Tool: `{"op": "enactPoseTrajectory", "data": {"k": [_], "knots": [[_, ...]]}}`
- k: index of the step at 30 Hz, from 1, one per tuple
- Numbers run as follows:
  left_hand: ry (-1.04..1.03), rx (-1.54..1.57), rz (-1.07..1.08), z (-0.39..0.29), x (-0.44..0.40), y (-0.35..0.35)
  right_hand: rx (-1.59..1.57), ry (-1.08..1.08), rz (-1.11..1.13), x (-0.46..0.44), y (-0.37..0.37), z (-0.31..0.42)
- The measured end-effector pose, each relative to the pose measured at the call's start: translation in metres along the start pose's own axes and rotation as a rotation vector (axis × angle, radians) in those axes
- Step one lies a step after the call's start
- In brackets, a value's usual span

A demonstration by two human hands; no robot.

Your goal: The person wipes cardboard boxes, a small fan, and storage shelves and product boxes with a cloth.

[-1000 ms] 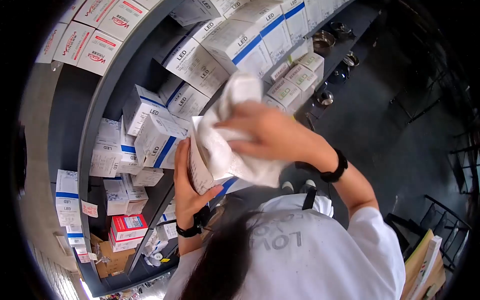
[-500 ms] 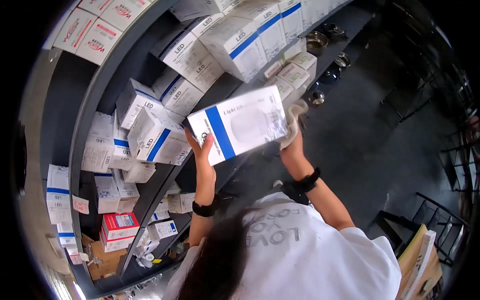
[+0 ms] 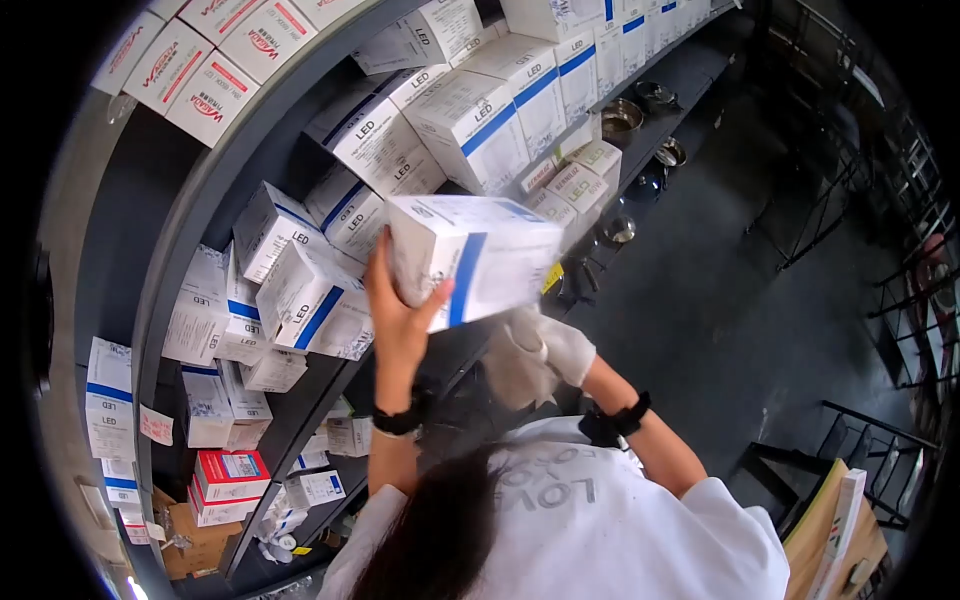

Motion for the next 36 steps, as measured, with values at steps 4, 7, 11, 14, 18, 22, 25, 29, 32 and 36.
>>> {"op": "enactPoseTrajectory", "data": {"k": [4,7,11,14,18,22,25,29,32,36], "knots": [[-0.32,-0.43,-0.059,-0.039,-0.058,0.035,0.097,-0.183,-0.387,0.041,0.062,-0.006],[-0.329,-0.664,0.039,-0.014,-0.094,0.03,0.189,-0.124,-0.486,0.062,0.104,-0.004],[-0.163,-0.861,0.083,0.032,-0.124,0.022,0.433,-0.01,-0.755,0.097,0.164,0.007],[-0.018,-0.755,0.19,0.04,-0.131,0.03,0.481,0.032,-0.88,0.122,0.177,0.024],[0.107,-0.762,0.224,0.062,-0.134,0.047,0.431,0.023,-0.969,0.14,0.182,0.029],[-0.099,-0.746,0.16,0.056,-0.122,0.032,0.462,-0.024,-0.966,0.146,0.18,0.027],[-0.195,-0.815,0.079,0.042,-0.107,0.017,0.496,-0.034,-0.954,0.14,0.171,0.026],[-0.157,-0.795,0.067,0.031,-0.1,0.023,0.503,-0.025,-0.927,0.121,0.16,0.026],[-0.191,-0.8,0.034,0.034,-0.096,0.025,0.482,-0.012,-0.906,0.107,0.152,0.024],[-0.074,-0.912,0.08,0.042,-0.099,0.025,0.508,-0.018,-0.902,0.099,0.141,0.031]]}}
Point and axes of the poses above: each hand's wrist, its own x-axis away from the middle knuckle, its own y-axis out of the back of the hand, z = x × y, the point moved 6 cm from there along -x, towards the middle knuckle, and after that the axes turned 7 degrees about -z, right-handed, at the moved point
